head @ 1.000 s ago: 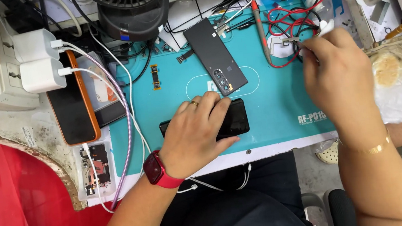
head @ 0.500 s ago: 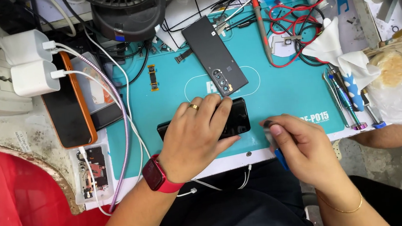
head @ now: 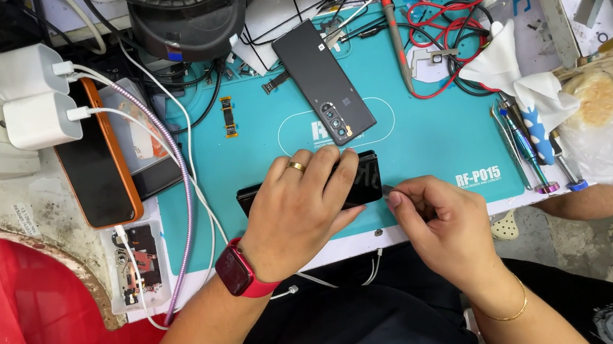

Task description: The person works on a disassembled smartphone on a cluttered workbench. They handle the phone's back cover and internal components, using a small tool to pry at the edges and a plastic card to separate parts. The person also handles a charging cable and a small plastic bag containing a component.

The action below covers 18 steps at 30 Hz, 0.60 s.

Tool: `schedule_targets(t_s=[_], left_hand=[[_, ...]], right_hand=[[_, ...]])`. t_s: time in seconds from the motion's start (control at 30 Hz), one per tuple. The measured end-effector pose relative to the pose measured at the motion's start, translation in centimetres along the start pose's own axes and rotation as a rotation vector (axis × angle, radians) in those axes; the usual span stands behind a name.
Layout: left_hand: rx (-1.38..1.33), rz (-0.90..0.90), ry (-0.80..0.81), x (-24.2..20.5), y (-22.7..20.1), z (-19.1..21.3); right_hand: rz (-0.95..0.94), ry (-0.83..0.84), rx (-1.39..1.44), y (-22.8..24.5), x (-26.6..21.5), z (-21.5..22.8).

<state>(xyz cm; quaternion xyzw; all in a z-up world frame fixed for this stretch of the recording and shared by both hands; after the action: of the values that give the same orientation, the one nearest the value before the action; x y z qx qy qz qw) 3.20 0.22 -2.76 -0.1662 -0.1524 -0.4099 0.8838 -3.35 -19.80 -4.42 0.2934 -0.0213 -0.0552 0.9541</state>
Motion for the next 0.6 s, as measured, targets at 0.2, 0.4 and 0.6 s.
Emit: schedule_targets(t_s=[0.2,0.4,0.6], left_hand=[[0.008,-0.001,-0.036,-0.1,-0.3,-0.2],[0.023,0.000,-0.076,-0.3,-0.5,-0.5],[0.036,0.006,-0.065,-0.3,-0.5,-0.5]], right_hand=[[0.033,-0.062,-0.115,0.1,-0.8,-0.6],[0.117,-0.127,-0.221,0.2,-1.2,-1.1],[0.012,-0.022,-0.128,0.3,-0.6,-0.6]])
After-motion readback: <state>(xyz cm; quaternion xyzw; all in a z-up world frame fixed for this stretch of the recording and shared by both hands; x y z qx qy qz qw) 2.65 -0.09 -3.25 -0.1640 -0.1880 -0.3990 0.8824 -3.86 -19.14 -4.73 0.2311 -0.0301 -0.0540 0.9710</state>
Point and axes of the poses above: each hand's wrist, its own x-axis towards the middle knuckle, its own z-axis out of the back of the hand, y = z × x, the point moved 2 cm from there along x, towards the middle knuckle, and after that the axes turned 12 degrees about -x, right-handed, at the moved point
